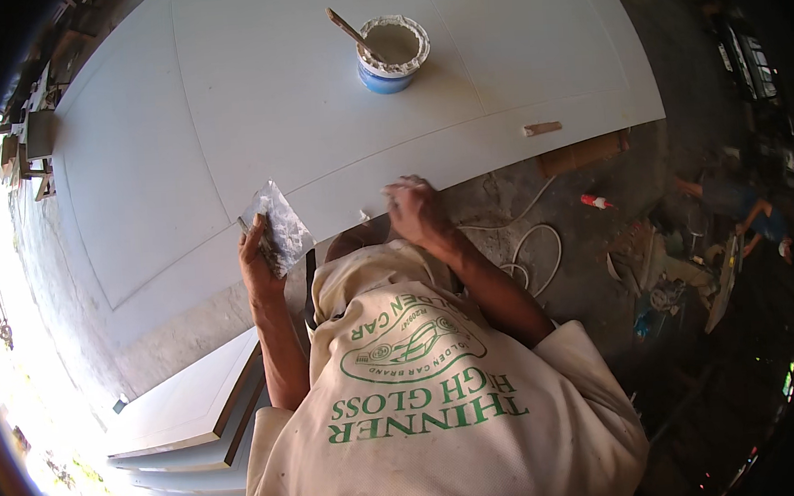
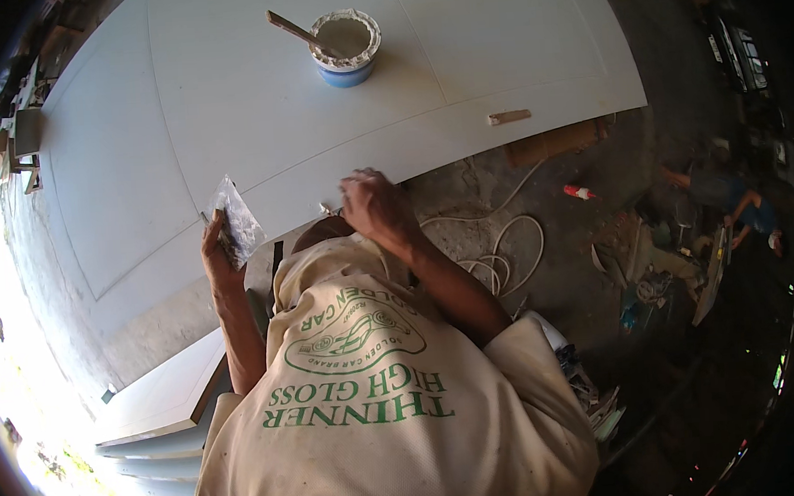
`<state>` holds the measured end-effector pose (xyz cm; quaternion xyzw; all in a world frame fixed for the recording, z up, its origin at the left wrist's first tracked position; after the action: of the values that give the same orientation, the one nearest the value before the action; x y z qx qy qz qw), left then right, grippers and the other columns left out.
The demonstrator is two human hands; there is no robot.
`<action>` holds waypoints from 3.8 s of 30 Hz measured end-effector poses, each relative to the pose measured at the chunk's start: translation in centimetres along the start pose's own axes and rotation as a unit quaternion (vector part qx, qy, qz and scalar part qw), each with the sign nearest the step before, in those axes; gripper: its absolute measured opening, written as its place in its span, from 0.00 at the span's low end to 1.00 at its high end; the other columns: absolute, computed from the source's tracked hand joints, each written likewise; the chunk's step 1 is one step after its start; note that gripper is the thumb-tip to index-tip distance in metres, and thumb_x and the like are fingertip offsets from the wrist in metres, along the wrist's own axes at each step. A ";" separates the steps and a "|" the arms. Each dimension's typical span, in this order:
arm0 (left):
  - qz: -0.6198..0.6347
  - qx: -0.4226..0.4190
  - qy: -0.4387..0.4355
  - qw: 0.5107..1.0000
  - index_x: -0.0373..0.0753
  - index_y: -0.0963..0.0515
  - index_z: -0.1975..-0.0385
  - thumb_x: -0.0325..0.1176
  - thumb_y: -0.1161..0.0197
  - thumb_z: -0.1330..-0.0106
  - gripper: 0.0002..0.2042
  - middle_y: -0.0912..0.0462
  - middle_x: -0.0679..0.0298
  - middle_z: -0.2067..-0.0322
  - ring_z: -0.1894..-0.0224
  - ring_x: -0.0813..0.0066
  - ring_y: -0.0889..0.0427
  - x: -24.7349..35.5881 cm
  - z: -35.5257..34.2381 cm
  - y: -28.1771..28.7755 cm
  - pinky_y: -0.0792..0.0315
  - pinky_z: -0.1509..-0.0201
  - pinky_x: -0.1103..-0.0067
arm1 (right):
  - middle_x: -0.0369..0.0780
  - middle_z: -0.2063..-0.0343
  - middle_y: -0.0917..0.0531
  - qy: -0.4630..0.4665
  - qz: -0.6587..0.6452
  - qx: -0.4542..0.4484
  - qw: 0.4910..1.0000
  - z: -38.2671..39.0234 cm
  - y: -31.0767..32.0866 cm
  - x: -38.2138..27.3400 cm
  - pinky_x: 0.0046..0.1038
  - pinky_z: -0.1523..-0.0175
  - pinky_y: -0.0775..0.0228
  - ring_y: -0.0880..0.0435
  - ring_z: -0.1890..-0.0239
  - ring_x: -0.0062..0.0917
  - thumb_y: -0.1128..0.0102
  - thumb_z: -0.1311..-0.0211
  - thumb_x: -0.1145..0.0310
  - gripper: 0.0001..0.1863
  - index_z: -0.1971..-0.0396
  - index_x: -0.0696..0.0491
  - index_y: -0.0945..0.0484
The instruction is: The person applies a white substance from a bucket onto a wood panel using a putty knife and then sands the surface with a piece of sandpaper. They then stir the contents of the bucket and move it to a different location in the workshop.
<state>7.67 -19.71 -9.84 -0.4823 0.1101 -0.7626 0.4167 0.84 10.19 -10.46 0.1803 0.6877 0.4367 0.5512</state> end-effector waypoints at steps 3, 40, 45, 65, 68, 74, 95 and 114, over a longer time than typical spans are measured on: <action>0.029 0.011 0.006 1.000 0.33 0.21 0.49 0.31 0.40 0.25 0.11 0.13 0.62 0.59 0.60 0.71 0.11 0.3 1.0 0.5 0.14 0.56 0.73 | 0.52 0.57 0.12 -0.106 0.047 0.089 0.989 -0.1 5.0 6.8 0.43 0.37 0.25 0.16 0.47 0.49 0.39 0.37 0.70 0.12 0.59 0.59 0.14; -0.019 0.024 0.054 0.998 0.35 0.21 0.43 0.34 0.37 0.27 0.16 0.15 0.63 0.51 0.49 0.70 0.15 -0.6 1.7 3.6 0.18 0.46 0.69 | 0.41 0.57 0.11 -0.093 -0.255 -0.034 0.962 4.6 4.7 0.0 0.31 0.50 0.21 0.13 0.56 0.25 0.36 0.33 0.67 0.14 0.52 0.56 0.13; -0.063 -0.062 0.068 0.994 0.34 0.21 0.47 0.30 0.39 0.27 0.12 0.13 0.62 0.58 0.61 0.69 0.11 0.7 2.7 -3.6 0.13 0.58 0.71 | 0.40 0.57 0.11 -0.226 -0.458 0.063 0.857 6.4 12.4 -0.4 0.23 0.54 0.23 0.16 0.62 0.18 0.39 0.29 0.70 0.15 0.48 0.62 0.15; 0.052 -0.192 0.236 0.951 0.29 0.25 0.46 0.28 0.40 0.27 0.13 0.13 0.52 0.57 0.60 0.63 0.09 -10.3 0.8 -27.0 0.11 0.54 0.67 | 0.54 0.29 0.32 0.145 -0.231 0.045 0.961 3.1 21.5 3.9 0.40 0.28 0.33 0.28 0.29 0.48 0.42 0.29 0.78 0.25 0.33 0.53 0.24; 0.033 -0.189 0.139 0.972 0.30 0.23 0.46 0.27 0.41 0.26 0.13 0.13 0.55 0.55 0.58 0.65 0.10 -10.6 0.8 -28.1 0.12 0.52 0.69 | 0.54 0.30 0.31 0.095 -0.297 0.048 0.949 2.8 20.7 5.4 0.39 0.31 0.29 0.24 0.33 0.49 0.45 0.27 0.79 0.24 0.32 0.56 0.26; 0.051 -0.077 0.008 0.996 0.32 0.23 0.49 0.29 0.38 0.26 0.11 0.13 0.58 0.59 0.62 0.68 0.11 -10.5 0.0 -27.9 0.12 0.57 0.71 | 0.57 0.41 0.21 0.065 -0.244 0.004 0.968 0.1 20.8 6.3 0.41 0.36 0.25 0.18 0.40 0.51 0.48 0.26 0.74 0.20 0.36 0.60 0.24; -0.134 0.140 -0.276 0.941 0.32 0.19 0.50 0.30 0.33 0.27 0.11 0.12 0.62 0.61 0.65 0.79 0.15 -6.7 -3.2 -27.1 0.18 0.61 0.78 | 0.46 0.53 0.11 0.335 0.003 0.086 0.938 -15.9 18.0 1.3 0.36 0.52 0.17 0.10 0.58 0.40 0.37 0.42 0.78 0.17 0.52 0.57 0.13; -0.257 0.175 -0.428 0.849 0.34 0.20 0.44 0.26 0.39 0.26 0.13 0.11 0.57 0.56 0.59 0.65 0.10 -6.3 -1.3 -29.7 0.18 0.55 0.71 | 0.52 0.51 0.14 0.219 -0.178 0.006 0.959 -9.9 18.0 -0.3 0.41 0.43 0.22 0.14 0.48 0.48 0.42 0.26 0.71 0.14 0.47 0.61 0.17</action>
<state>-7.92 3.33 2.34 -0.6912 -0.3424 -0.5671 0.2888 -12.28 15.96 4.19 -0.0417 0.8150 0.3564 0.4549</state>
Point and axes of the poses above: each hand's wrist, its own z-axis away from the middle knuckle, its own y-axis out of the back of the hand, x = y × z, the point moved 2 cm from there along -z, towards the middle knuckle
